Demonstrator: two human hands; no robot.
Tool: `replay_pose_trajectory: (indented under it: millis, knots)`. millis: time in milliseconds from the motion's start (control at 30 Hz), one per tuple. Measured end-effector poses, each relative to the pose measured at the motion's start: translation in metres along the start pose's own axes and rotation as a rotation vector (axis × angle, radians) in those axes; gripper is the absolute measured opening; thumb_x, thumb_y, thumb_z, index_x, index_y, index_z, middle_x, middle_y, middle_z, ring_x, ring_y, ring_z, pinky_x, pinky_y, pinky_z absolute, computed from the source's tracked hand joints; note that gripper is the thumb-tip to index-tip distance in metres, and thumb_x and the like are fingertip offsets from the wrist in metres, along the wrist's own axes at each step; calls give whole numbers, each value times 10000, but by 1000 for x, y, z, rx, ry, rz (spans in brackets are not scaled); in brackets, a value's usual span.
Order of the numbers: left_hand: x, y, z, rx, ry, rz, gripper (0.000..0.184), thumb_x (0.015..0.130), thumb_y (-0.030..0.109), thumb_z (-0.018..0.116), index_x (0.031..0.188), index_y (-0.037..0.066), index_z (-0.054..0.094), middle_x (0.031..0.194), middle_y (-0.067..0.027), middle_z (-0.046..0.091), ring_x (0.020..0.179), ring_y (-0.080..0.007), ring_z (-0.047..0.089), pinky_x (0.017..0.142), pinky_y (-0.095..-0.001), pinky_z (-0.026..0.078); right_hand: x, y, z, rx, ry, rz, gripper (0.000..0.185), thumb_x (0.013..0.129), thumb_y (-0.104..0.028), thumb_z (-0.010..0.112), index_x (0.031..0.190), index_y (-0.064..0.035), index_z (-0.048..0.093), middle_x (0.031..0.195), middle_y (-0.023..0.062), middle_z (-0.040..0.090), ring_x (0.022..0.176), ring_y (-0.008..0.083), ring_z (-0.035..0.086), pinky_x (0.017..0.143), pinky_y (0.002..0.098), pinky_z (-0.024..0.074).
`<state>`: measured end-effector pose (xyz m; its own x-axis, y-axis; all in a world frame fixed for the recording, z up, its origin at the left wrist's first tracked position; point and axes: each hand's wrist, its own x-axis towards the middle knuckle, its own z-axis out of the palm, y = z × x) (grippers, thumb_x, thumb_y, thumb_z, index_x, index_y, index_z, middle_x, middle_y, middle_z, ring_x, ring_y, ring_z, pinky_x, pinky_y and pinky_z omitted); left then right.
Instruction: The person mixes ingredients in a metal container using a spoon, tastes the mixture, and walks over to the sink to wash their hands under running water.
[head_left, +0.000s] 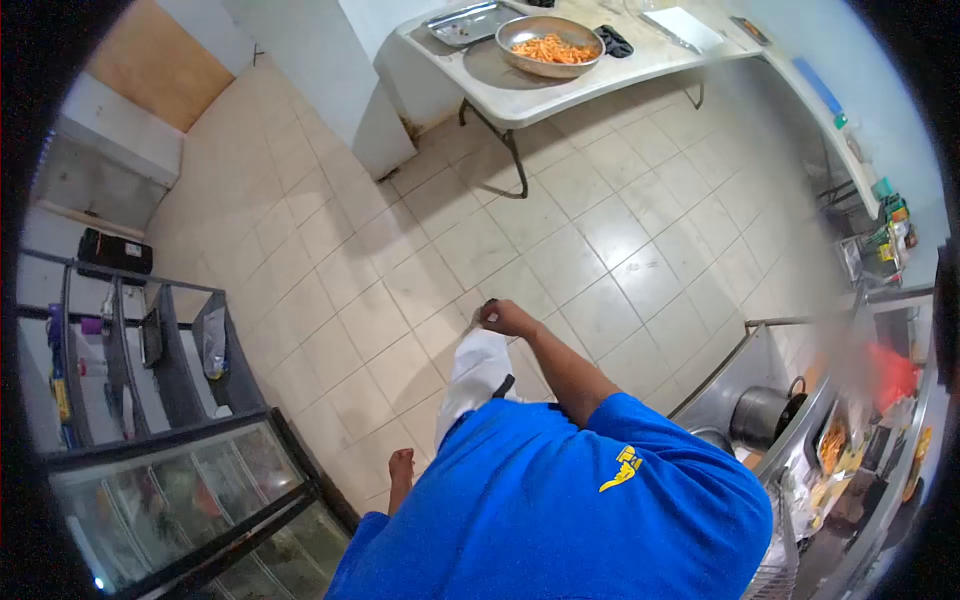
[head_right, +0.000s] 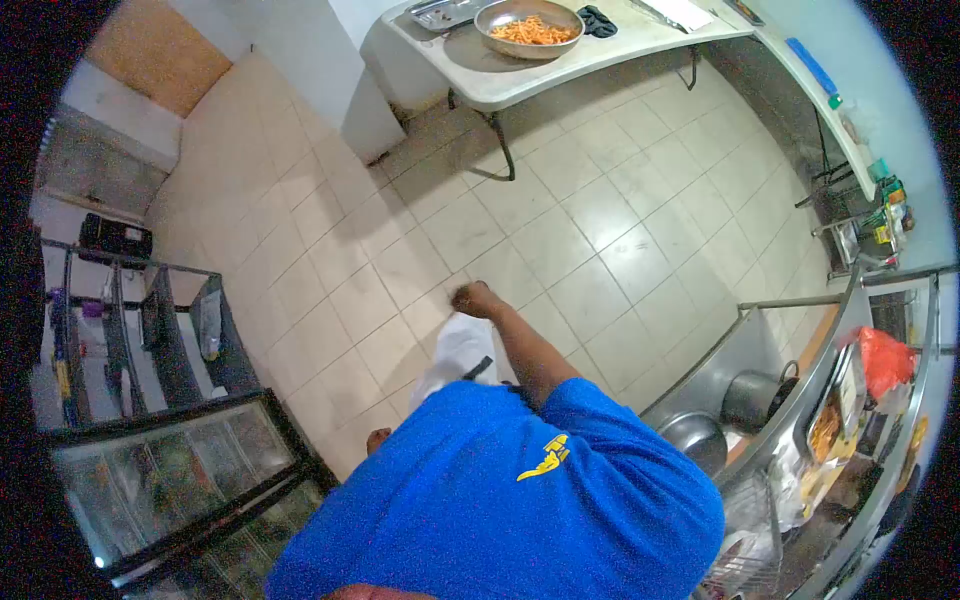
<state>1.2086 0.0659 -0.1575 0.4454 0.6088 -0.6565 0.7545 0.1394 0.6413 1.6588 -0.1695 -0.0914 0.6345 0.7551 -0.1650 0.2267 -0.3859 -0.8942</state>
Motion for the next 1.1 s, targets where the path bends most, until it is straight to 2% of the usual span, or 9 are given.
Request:
replay_pose_trajectory:
  millis: [133,200,300,467,500,567,667,800,1100]
  knots:
    - [78,73,44,-4,-51,-356,182,852,257,581,886,80,613,826,-56,623,697,-173,560,567,-357,450,-92,175,-94,-461,294,444,163,775,-152,629,807,4,661,724,101,638,628,186,594,556,337,493]
    - [119,121,69,61,-165,-364,187,861,248,570,901,69,607,835,-57,620,715,-167,555,593,-346,450,-168,276,-152,9,489,620,163,793,-116,620,893,12,635,753,97,624,630,165,588,518,299,510]
    - [190,212,122,149,-305,-260,194,875,234,552,924,52,599,847,-59,615,740,-157,547,633,-330,451,-237,183,-265,209,700,1087,205,827,-165,598,983,-34,620,775,79,626,650,163,603,470,267,449]
    - [302,411,250,124,-356,162,207,899,212,523,962,25,584,868,-61,607,783,-140,534,699,-302,451,-274,172,-326,702,1162,1053,229,870,-335,566,1001,-149,590,915,-16,620,747,139,581,568,286,429]
    - [317,443,280,192,-303,421,160,916,237,487,997,120,560,833,1,577,708,-119,538,543,-288,415,-272,182,-333,776,1198,1048,235,872,-344,564,1009,-154,583,941,-18,614,769,140,578,584,288,430]
    - [285,545,329,268,-316,428,220,918,183,512,1054,16,552,982,-65,592,867,-155,546,804,-279,450,-263,212,-352,923,1223,1047,214,875,-312,546,1031,-166,570,983,2,601,797,149,575,593,286,434]
    - [232,611,402,-53,-219,433,210,917,176,517,1065,30,545,975,-49,573,854,-153,538,805,-265,442,-240,283,-388,1074,1096,1138,173,849,-211,529,998,-148,591,918,21,596,711,147,554,604,303,438]
    - [187,548,484,-237,-195,347,181,915,181,518,1038,51,547,930,-40,553,853,-130,529,769,-256,443,-179,358,-485,-69,542,925,249,824,-233,587,943,-27,657,740,84,653,669,175,613,578,326,490]
    - [95,498,607,168,-239,-103,169,890,183,526,1032,91,533,923,-17,561,804,-126,526,711,-279,435,-124,363,-755,55,745,518,266,851,-272,579,987,-54,645,818,76,659,675,143,619,650,296,512]
